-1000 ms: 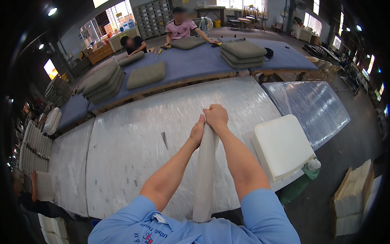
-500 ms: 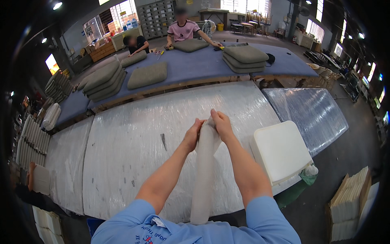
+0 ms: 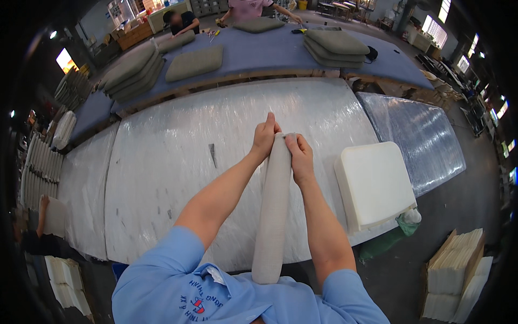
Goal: The person folds a light-colored cushion cover around a foam insert by hand, repeatedly adjusting and smoothing the fabric to fit the insert. The person then stacks the finished cushion with others on a nearby pallet.
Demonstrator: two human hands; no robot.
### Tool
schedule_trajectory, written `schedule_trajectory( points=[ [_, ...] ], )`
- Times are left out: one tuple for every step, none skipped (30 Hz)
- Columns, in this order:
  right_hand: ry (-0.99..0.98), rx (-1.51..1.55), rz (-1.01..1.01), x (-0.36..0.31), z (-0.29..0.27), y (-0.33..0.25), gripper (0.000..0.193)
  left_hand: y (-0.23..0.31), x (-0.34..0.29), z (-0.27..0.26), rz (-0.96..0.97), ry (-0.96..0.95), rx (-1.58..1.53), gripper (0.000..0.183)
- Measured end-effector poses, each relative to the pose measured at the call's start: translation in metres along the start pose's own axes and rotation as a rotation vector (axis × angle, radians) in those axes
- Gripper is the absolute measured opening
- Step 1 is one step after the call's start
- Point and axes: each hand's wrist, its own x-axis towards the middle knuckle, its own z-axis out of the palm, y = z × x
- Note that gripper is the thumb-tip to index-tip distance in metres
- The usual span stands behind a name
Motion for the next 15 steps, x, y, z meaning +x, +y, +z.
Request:
schedule_trajectory(
  points=[
    [0.038, 0.011, 0.022, 0.000, -0.008, 0.001, 0.021, 0.001, 0.000, 0.010, 0.006, 0.043, 0.058, 0.072],
    [0.061, -0.018, 0.012, 0.000, -0.017, 0.001, 0.020, 0.001, 0.000, 0.020, 0.009, 0.084, 0.118, 0.072],
    [0.059, -0.032, 0.008, 0.001, -0.017, 0.001, 0.019, 0.000, 0.004, 0.020, 0.021, 0.112, 0.187, 0.072],
    [0.050, -0.041, 0.005, 0.001, -0.015, 0.002, 0.018, 0.000, 0.010, 0.020, 0.033, 0.145, 0.265, 0.072],
    [0.063, -0.023, 0.017, 0.003, -0.015, 0.000, 0.018, -0.001, 0.012, 0.021, 0.043, 0.176, 0.343, 0.072],
    [0.083, -0.012, 0.033, 0.005, -0.019, -0.002, 0.019, -0.003, 0.010, 0.027, 0.035, 0.176, 0.413, 0.069],
    [0.105, -0.007, 0.029, 0.010, -0.028, -0.006, 0.019, 0.001, 0.014, 0.042, 0.042, 0.170, 0.474, 0.067],
    [0.113, -0.052, 0.032, 0.007, -0.036, -0.007, 0.021, 0.004, 0.014, 0.048, 0.050, 0.163, 0.536, 0.064],
    [0.123, -0.094, 0.027, 0.004, -0.046, -0.007, 0.024, 0.003, 0.015, 0.048, 0.054, 0.131, 0.570, 0.060],
    [0.146, -0.144, 0.026, -0.003, -0.064, -0.006, 0.026, -0.004, 0.006, 0.053, 0.050, 0.088, 0.596, 0.056],
    [0.163, -0.164, 0.006, -0.008, -0.082, -0.006, 0.027, -0.011, -0.002, 0.057, 0.047, 0.045, 0.620, 0.053],
    [0.170, -0.190, -0.020, -0.015, -0.101, -0.009, 0.029, -0.025, -0.011, 0.047, 0.117, 0.017, 0.628, 0.049],
    [0.160, -0.199, -0.042, -0.023, -0.113, -0.010, 0.030, -0.045, -0.022, 0.019, 0.187, 0.002, 0.656, 0.047],
    [0.207, -0.167, -0.023, -0.038, -0.134, -0.013, 0.033, -0.069, -0.045, 0.001, -0.016, -0.014, 0.585, 0.047],
    [0.250, -0.078, 0.041, -0.058, -0.161, -0.017, 0.039, -0.091, -0.071, -0.020, -0.124, -0.090, 0.680, 0.054]
  ],
)
